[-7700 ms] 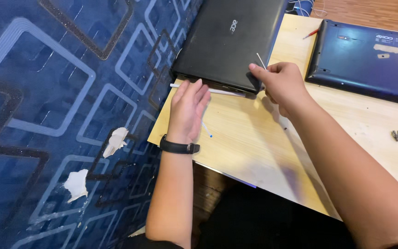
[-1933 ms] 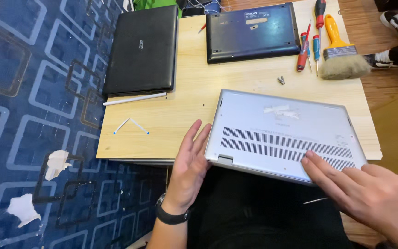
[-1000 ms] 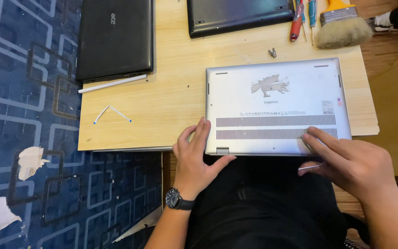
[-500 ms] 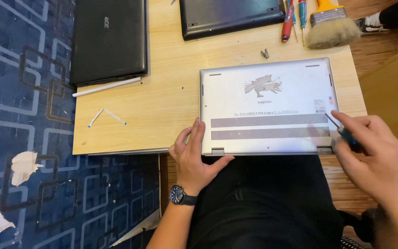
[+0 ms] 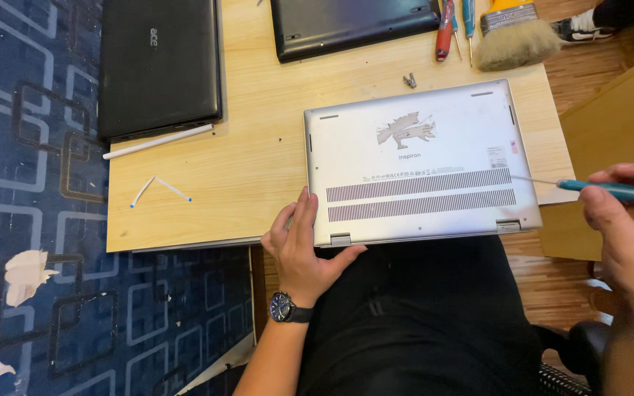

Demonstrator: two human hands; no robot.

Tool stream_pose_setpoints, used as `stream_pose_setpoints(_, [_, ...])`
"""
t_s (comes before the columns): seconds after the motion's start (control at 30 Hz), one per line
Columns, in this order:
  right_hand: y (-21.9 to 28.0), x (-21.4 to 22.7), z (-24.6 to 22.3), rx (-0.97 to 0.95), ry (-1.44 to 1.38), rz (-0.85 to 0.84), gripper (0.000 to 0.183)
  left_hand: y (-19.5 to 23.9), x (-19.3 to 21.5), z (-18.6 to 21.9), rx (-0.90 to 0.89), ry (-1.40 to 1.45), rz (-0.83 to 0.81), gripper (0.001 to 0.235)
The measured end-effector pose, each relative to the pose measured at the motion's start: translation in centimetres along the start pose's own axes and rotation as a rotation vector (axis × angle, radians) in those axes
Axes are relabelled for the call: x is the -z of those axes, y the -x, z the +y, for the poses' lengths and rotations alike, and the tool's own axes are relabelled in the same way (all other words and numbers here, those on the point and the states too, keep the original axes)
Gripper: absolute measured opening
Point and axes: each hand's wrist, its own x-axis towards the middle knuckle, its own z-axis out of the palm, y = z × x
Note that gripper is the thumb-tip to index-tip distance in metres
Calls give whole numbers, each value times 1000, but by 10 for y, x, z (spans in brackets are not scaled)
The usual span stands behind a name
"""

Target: The person removes screws from the back of a silver laptop using a screwdriver. They place the screws on the table and then attempt to pry open the laptop's back cover with a prying tool.

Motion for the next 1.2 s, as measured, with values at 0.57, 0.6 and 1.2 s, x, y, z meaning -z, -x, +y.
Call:
stream_pose_setpoints(0.57, [28,-59,-26,186,-107,-349,28,1,-1,1,14,-17,-4,107])
stream_pose_setpoints(0.6, [30,-62,-27,231,-115,-354,29,2,-1,1,20,-22,-9,107])
stream_pose_setpoints(1.2, [-3,-65,-78,733,257,-629,22,-10,10,16,24,-105,0,99])
